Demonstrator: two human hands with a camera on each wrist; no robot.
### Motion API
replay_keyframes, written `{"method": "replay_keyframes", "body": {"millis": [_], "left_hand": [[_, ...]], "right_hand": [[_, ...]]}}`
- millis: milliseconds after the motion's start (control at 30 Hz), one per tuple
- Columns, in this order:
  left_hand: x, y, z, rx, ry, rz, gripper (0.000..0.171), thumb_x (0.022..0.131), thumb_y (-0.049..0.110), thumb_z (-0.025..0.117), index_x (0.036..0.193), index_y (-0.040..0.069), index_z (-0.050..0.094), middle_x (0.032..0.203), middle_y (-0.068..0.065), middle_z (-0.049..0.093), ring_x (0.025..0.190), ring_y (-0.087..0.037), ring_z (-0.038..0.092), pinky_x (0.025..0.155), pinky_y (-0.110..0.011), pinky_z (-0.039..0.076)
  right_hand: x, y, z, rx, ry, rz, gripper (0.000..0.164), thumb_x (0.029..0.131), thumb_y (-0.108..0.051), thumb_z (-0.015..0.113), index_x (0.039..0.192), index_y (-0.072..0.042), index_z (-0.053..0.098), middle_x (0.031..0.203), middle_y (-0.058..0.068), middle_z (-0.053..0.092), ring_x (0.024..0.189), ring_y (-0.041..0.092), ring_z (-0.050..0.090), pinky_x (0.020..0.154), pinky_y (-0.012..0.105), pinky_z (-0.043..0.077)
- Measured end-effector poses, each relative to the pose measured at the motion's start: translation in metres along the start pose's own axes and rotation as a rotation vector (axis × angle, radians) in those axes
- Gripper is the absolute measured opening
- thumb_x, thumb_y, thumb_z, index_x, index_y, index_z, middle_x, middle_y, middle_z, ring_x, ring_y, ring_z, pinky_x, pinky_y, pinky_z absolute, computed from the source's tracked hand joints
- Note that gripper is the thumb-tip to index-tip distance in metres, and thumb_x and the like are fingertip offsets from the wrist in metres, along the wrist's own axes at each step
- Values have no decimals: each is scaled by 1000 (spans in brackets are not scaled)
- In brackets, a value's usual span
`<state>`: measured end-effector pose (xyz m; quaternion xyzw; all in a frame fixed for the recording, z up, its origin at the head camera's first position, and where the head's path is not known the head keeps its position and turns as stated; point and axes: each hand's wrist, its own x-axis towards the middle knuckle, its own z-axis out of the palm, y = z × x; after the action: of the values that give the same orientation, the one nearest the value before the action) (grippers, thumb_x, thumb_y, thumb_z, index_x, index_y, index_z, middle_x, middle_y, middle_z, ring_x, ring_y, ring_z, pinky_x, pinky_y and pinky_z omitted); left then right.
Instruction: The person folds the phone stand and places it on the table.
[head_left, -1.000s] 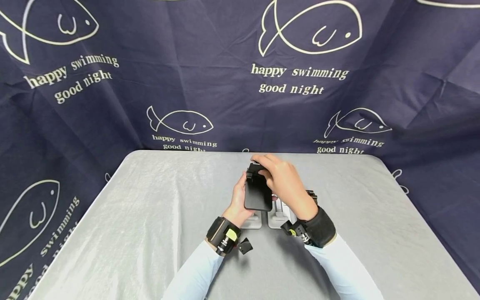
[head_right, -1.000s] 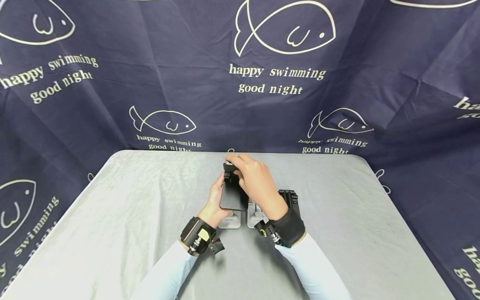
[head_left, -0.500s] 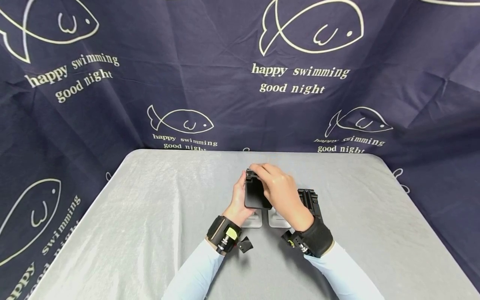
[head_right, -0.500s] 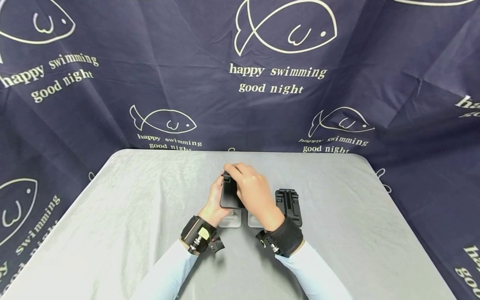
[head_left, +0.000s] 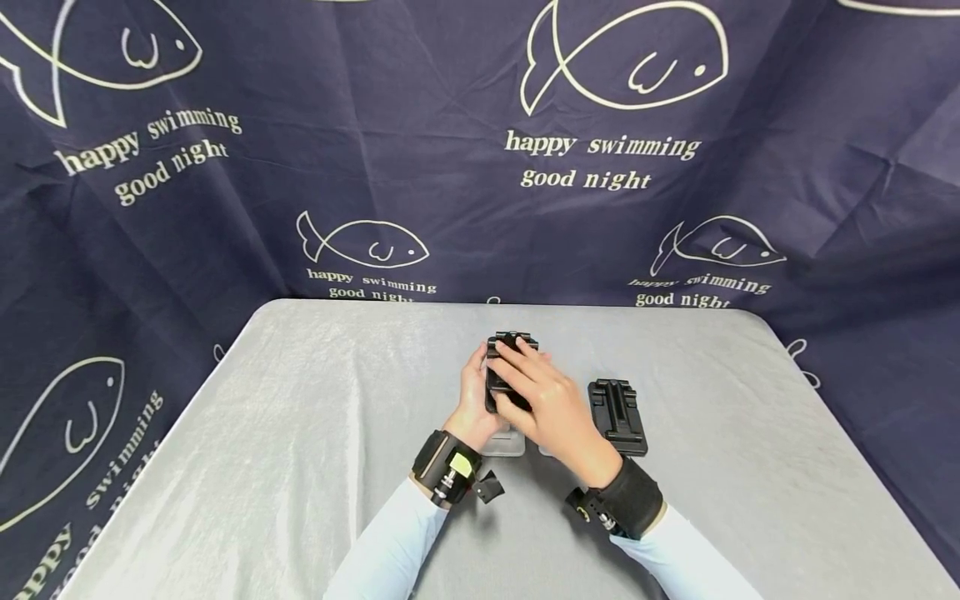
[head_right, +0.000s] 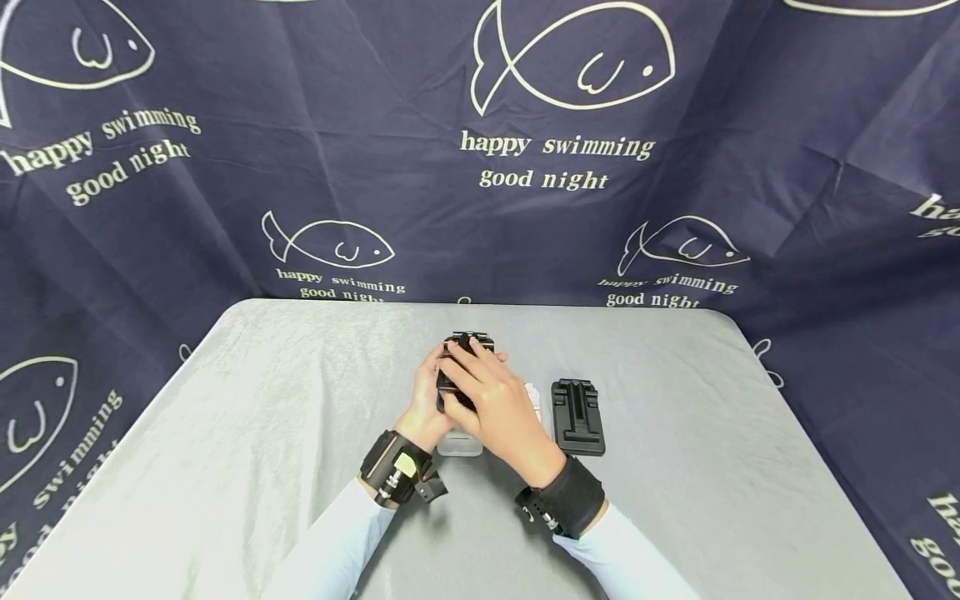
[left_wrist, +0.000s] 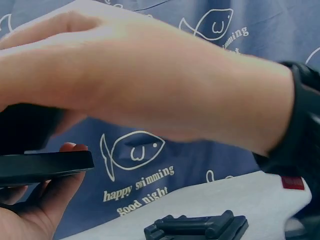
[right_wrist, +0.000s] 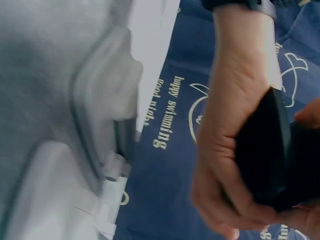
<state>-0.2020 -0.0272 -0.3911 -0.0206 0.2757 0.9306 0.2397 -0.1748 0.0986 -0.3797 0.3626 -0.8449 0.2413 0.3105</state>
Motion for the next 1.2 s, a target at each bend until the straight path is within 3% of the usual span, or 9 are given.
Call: {"method": "replay_keyframes", "body": {"millis": [200, 367, 667, 867, 1000, 1067, 1200], "left_hand": [[0, 4, 0, 16, -56, -48, 70, 99, 52, 8, 142, 3, 33, 119, -13, 60, 106, -17, 59, 91, -29, 47], [3, 2, -3, -22, -63, -86, 74, 98, 55, 9, 143, 1, 30, 127, -14, 56, 111, -24, 58, 99, -36, 42], [6, 0, -7, -63, -96, -129, 82, 96, 61, 7, 140, -3, 33, 119, -10, 62, 110, -25, 60, 96, -37, 46], [8, 0, -7, -46, -65, -92, 76, 97, 57, 5, 145, 2, 27, 135, -18, 49, 115, -30, 57, 106, -42, 37], [10, -1, -8, -45, -66, -53, 71, 99, 54, 6, 147, 5, 23, 148, -27, 31, 124, -34, 50, 108, -41, 36], [10, 0, -9, -30, -52, -28, 68, 100, 51, 6, 148, 7, 22, 145, -26, 34, 124, -31, 50, 104, -37, 40], [12, 1, -10, 9, 14, 15, 62, 101, 46, 8, 149, 9, 23, 125, -10, 48, 107, -15, 54, 88, -27, 46]], "right_hand": [[-9, -2, 8, 7, -27, 10, 43, 97, -41, 50, 126, -12, 63, 138, 7, 53, 131, 36, 45, 103, 50, 41], [-13, -1, 10, -6, -30, 11, 35, 98, -32, 52, 123, -12, 65, 135, 8, 56, 130, 35, 45, 102, 49, 43], [-15, -2, 11, -20, -31, 5, 33, 96, -30, 54, 122, -13, 66, 134, 7, 56, 130, 35, 46, 101, 46, 43], [-12, 1, 9, 9, -35, 8, 30, 93, -24, 59, 120, -13, 67, 132, 7, 58, 128, 35, 48, 94, 48, 49], [-4, 3, -1, 36, -106, 29, 29, 90, -19, 62, 118, -13, 68, 131, 7, 59, 127, 34, 49, 94, 49, 49], [2, 3, -9, 57, -176, 56, 27, 91, -18, 61, 116, -12, 69, 131, 7, 59, 127, 33, 50, 98, 48, 46], [18, 7, -28, 149, -310, 199, 25, 94, -22, 58, 113, -12, 70, 130, 4, 60, 122, 28, 55, 100, 45, 45]]}}
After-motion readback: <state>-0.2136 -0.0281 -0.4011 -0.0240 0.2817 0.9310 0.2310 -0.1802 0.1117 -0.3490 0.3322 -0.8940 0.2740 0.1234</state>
